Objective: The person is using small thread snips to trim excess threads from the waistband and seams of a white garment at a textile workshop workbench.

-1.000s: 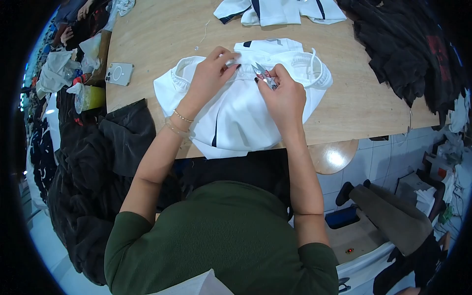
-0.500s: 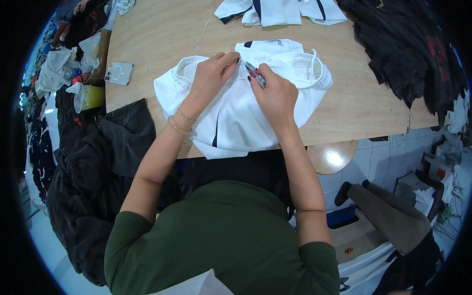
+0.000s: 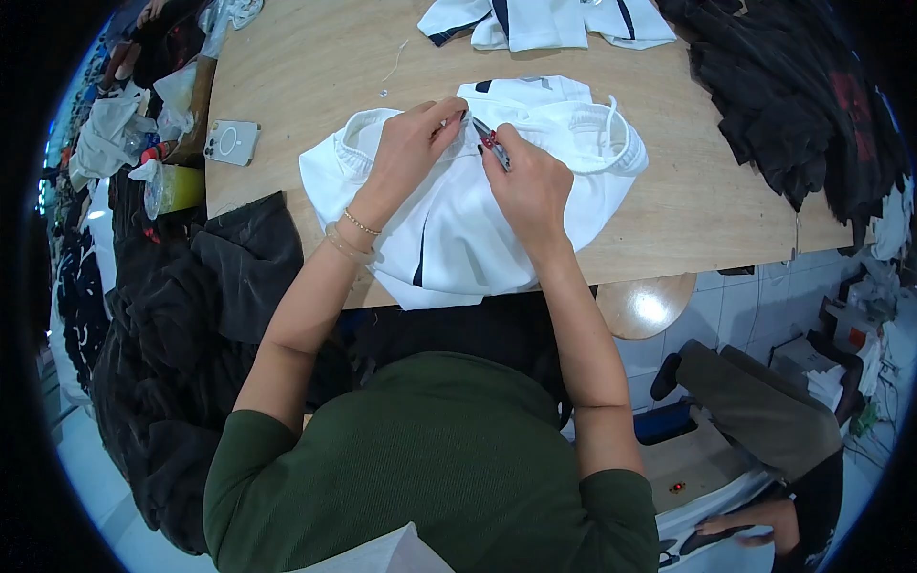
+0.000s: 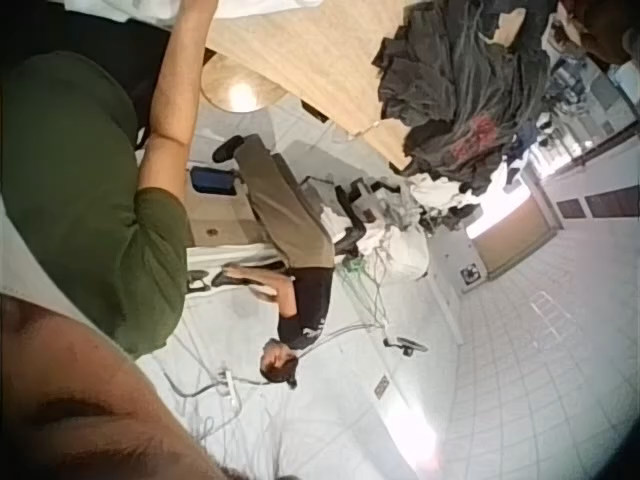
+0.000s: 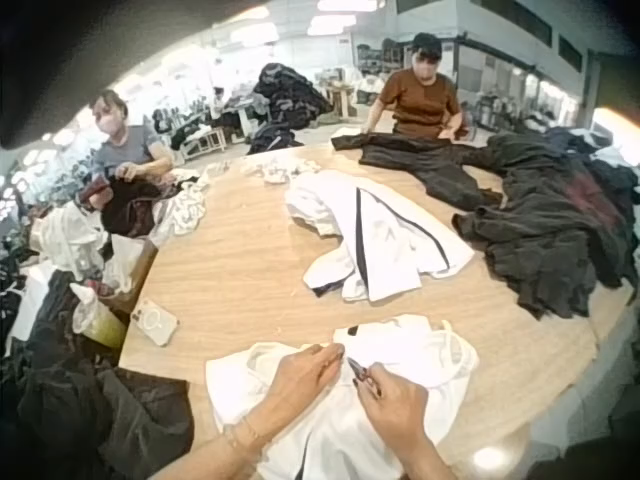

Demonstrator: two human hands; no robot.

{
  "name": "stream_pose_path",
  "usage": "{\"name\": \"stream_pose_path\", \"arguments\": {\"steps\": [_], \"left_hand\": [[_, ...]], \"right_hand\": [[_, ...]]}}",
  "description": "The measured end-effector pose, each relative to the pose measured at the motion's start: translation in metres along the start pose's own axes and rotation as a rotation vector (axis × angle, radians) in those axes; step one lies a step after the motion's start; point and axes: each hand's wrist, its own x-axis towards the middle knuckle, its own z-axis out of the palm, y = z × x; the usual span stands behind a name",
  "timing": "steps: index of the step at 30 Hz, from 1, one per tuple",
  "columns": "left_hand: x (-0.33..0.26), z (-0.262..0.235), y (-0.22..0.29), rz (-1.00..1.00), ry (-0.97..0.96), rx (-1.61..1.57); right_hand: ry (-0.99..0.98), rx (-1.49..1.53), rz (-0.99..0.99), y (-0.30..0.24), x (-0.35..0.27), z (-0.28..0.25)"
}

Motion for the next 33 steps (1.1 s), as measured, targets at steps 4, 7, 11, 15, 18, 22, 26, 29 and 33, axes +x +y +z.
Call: {"name": "stream_pose_path", "arguments": {"steps": [4, 7, 11, 15, 18, 22, 26, 29, 33], "left_hand": [[0.000, 0.000, -0.003, -0.058, 0.006, -0.049], [0.000, 0.000, -0.002, -0.207, 0.040, -0.172], [-0.001, -0.004, 0.002, -0.311, 0.030, -0.361], [-0.002, -0.005, -0.003, -0.350, 0.002, -0.566], [-0.003, -0.006, -0.008, -0.424, -0.085, -0.695], [-0.003, -0.005, -0.011, -0.453, -0.086, -0.741], [-0.003, -0.004, -0.012, -0.444, -0.027, -0.792], [-0.002, -0.004, -0.011, -0.451, -0.027, -0.802], [-0.003, -0.004, -0.011, -0.451, -0.033, -0.806]], "right_hand": [[0.026, 0.072, 0.047, 0.002, 0.001, 0.001], [0.054, 0.144, 0.103, 0.002, 0.001, -0.003], [0.022, 0.127, 0.048, 0.003, 0.000, -0.009], [0.005, 0.050, -0.106, 0.004, 0.001, -0.002], [-0.030, -0.036, -0.125, 0.000, 0.003, -0.002], [-0.022, -0.083, -0.183, -0.001, 0.004, -0.001], [0.015, -0.095, -0.207, -0.002, 0.004, -0.003], [0.001, -0.100, -0.213, -0.001, 0.006, -0.001], [0.002, -0.102, -0.223, -0.001, 0.008, 0.001]]}}
